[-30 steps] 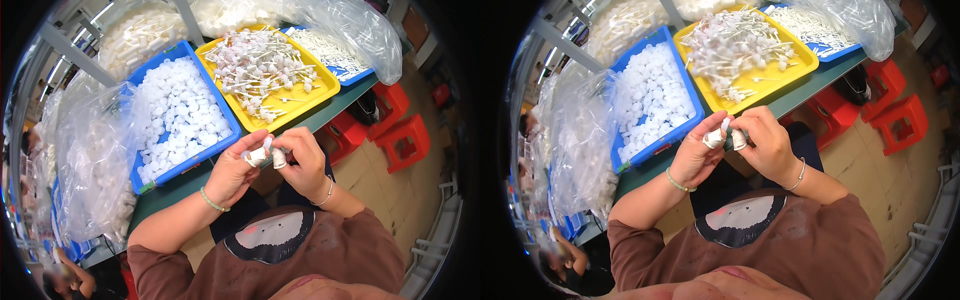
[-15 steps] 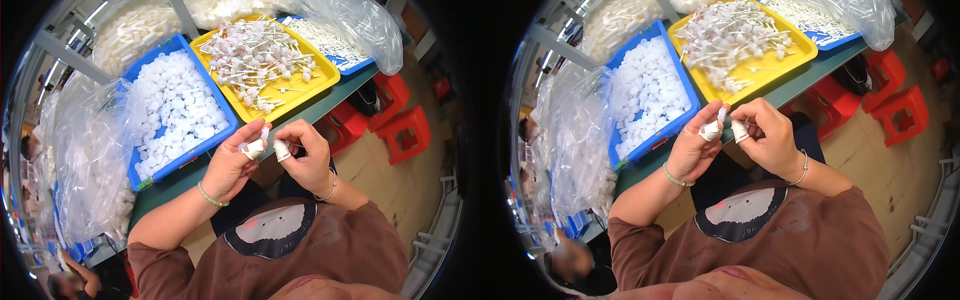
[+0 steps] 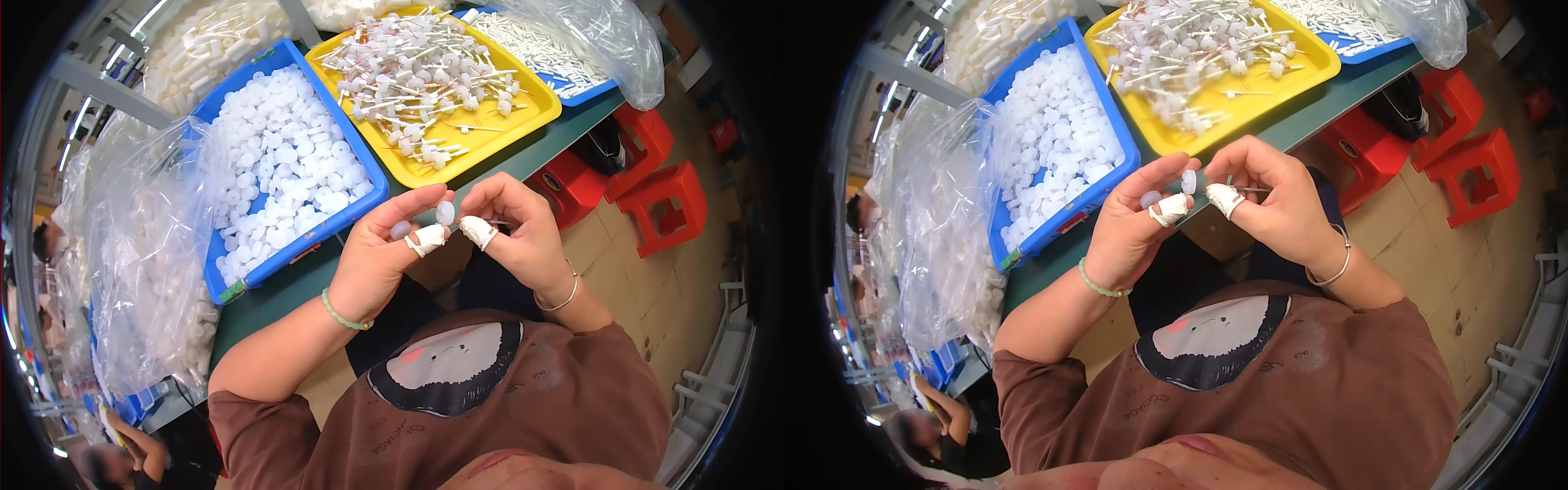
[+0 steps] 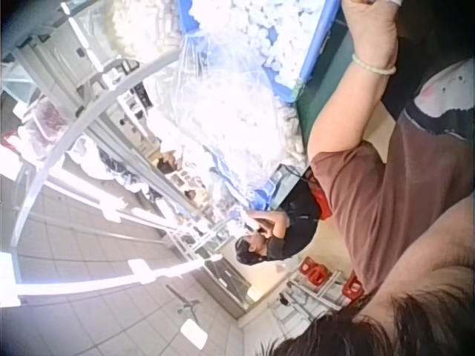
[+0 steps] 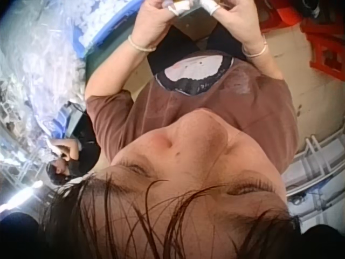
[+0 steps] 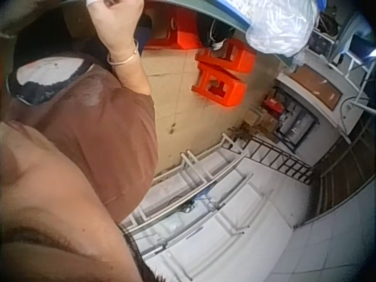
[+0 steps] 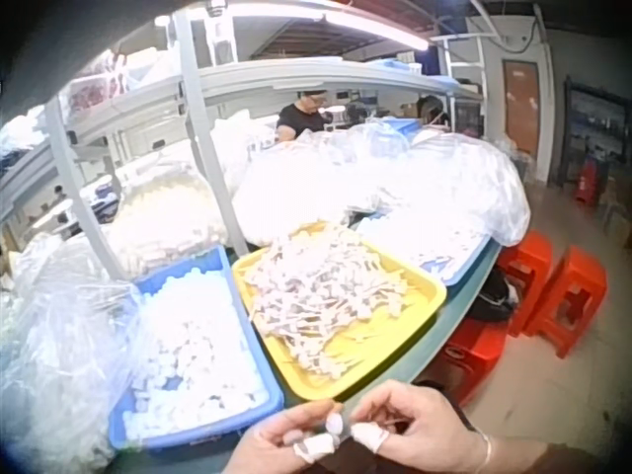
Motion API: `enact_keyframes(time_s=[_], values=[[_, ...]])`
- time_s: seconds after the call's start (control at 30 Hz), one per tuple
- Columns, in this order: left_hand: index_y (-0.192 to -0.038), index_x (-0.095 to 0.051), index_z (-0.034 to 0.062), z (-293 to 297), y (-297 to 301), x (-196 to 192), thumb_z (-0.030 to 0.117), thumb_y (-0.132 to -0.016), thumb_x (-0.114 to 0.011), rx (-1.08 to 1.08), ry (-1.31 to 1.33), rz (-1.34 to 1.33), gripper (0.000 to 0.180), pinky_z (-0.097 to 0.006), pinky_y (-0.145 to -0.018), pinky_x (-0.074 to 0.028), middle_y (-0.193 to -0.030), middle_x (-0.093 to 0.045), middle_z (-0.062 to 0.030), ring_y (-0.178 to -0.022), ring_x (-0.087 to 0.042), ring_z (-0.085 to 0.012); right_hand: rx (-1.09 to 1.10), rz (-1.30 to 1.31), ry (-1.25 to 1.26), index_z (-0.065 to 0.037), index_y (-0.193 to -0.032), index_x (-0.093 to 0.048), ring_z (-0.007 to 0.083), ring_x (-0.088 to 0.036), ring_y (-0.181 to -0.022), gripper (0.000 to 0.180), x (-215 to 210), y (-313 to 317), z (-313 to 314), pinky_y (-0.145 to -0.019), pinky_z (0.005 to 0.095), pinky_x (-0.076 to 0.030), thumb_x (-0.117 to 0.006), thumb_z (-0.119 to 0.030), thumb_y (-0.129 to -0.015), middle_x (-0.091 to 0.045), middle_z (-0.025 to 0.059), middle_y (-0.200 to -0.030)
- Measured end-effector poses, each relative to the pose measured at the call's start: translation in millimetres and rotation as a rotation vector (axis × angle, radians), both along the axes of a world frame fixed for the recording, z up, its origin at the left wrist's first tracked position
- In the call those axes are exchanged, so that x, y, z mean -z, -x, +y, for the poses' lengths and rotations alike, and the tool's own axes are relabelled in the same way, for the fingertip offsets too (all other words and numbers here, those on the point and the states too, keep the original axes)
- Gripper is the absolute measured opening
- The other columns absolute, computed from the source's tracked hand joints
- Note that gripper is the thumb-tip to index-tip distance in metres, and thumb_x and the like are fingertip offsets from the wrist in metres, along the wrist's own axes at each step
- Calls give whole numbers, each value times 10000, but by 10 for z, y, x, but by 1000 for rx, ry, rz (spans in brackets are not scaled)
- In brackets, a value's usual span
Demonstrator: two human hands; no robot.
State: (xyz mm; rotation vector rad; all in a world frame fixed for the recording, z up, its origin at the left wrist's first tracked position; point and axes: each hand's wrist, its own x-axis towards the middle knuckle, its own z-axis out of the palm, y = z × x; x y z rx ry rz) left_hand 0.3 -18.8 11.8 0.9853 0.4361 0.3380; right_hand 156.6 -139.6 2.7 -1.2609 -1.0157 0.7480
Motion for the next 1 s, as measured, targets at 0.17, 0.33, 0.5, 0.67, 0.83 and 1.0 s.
enact_keyframes(time_s=[0.17,0.33,0.5,0.67,0.83,1.0], values=[[-1263,-541,46,3,-10,-16,-18,-829,-655,29,-31,7,454,-289,-917,-491,-1262,-568,-106,-1083,-581,-156,-110,129,33,-14,-968,-576,10,-517,-733,160,24,-90,17,-662,170,-429,-620,-10,-814,-597,-18,-875],[-1282,-523,26,17,1,13,-8,-842,-643,77,-91,1,458,-313,-980,-452,-1272,-563,-111,-1130,-559,-171,-209,230,53,-9,-982,-574,31,-573,-807,151,22,-169,34,-711,185,-464,-626,-27,-841,-624,9,-911],[-1291,-516,27,20,-12,-46,33,-870,-618,87,-36,19,433,-319,-997,-437,-1283,-557,-108,-1145,-551,-172,-200,289,51,1,-989,-573,44,-588,-813,158,32,-173,42,-721,188,-471,-629,-29,-844,-625,14,-911],[-1302,-513,41,45,-11,-27,52,-889,-596,62,42,46,422,-251,-906,-466,-1275,-564,-93,-1100,-563,-129,-2,43,-30,-3,-925,-602,27,-537,-689,127,46,-17,67,-607,181,-432,-658,-39,-817,-611,5,-851],[-1302,-506,21,24,-4,-52,42,-883,-605,33,28,12,431,-248,-933,-452,-1260,-572,-101,-1119,-551,-127,76,-279,-32,-17,-876,-624,32,-460,-584,115,19,10,84,-523,197,-375,-671,-23,-771,-577,5,-772],[-1300,-505,20,7,-17,-15,18,-858,-629,15,-30,-17,460,-280,-983,-430,-1277,-559,-115,-1157,-535,-154,88,-157,-54,-19,-915,-622,47,-498,-626,149,51,63,99,-542,199,-398,-651,-2,-770,-576,18,-809]])
